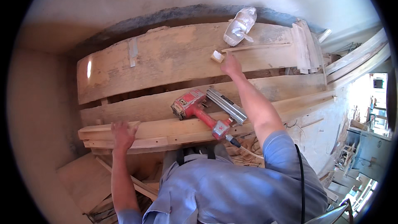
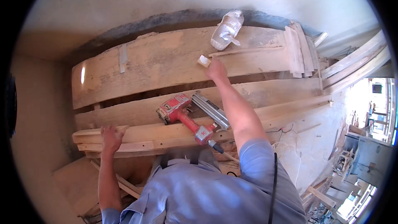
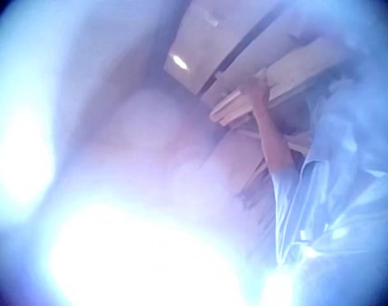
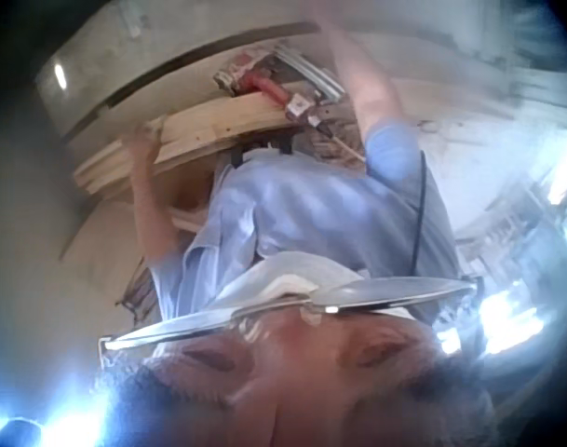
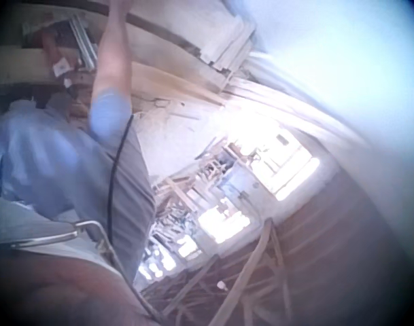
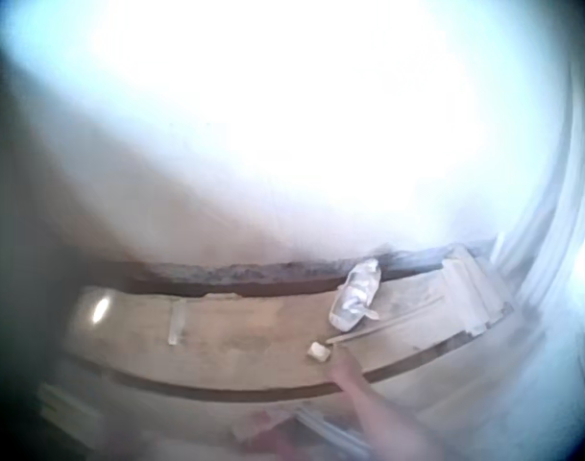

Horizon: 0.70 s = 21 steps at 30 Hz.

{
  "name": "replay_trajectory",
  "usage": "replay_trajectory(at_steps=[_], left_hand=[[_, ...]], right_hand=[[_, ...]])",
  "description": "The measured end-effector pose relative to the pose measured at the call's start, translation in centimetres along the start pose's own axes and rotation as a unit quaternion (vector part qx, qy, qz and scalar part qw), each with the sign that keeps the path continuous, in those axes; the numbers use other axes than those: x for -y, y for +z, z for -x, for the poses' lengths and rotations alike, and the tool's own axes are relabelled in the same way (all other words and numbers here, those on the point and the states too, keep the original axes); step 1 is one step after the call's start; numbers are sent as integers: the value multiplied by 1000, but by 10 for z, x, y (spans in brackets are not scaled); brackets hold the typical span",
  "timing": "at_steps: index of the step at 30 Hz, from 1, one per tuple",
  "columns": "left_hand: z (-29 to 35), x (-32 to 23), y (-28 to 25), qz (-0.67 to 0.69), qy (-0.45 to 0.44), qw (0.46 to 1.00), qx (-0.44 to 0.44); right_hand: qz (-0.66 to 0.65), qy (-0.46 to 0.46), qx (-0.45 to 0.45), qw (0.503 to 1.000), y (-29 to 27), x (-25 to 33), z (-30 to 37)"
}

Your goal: The person assembles wooden components using a pneumatic nail gun and a hammer. They position wooden pieces on a workbench, drive nails into them, and occasionally tap the wood to ensure alignment.

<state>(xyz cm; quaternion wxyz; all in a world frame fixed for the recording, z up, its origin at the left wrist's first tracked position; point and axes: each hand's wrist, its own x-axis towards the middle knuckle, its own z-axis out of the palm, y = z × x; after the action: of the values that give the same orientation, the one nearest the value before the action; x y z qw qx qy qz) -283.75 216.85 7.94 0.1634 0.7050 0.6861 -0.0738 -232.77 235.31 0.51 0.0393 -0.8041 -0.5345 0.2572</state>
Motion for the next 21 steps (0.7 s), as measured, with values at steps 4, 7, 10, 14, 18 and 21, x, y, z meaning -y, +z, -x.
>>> replay_trajectory(at_steps=[4, 7, 10, 14, 18, 21], left_hand=[[-8, -24, 0, 25, 16, 1000, 4], [-6, -30, 15, 79, 15, 997, 5], [9, -20, 47, 201, 36, 977, -67], [9, -98, 9, 318, 80, 934, -140], [17, -78, -23, 408, 101, 865, -274], [39, -31, -22, 464, 31, 817, -342]], right_hand=[[-1, -13, -24, 1000, 26, -11, -26], [-39, -43, -68, 996, 39, -8, -31], [-124, -113, -29, 985, 50, 22, -23], [-354, -196, 240, 883, 3, 105, 80], [-493, -160, 344, 783, 54, 204, 193], [-535, -121, 439, 711, 97, 262, 248]])
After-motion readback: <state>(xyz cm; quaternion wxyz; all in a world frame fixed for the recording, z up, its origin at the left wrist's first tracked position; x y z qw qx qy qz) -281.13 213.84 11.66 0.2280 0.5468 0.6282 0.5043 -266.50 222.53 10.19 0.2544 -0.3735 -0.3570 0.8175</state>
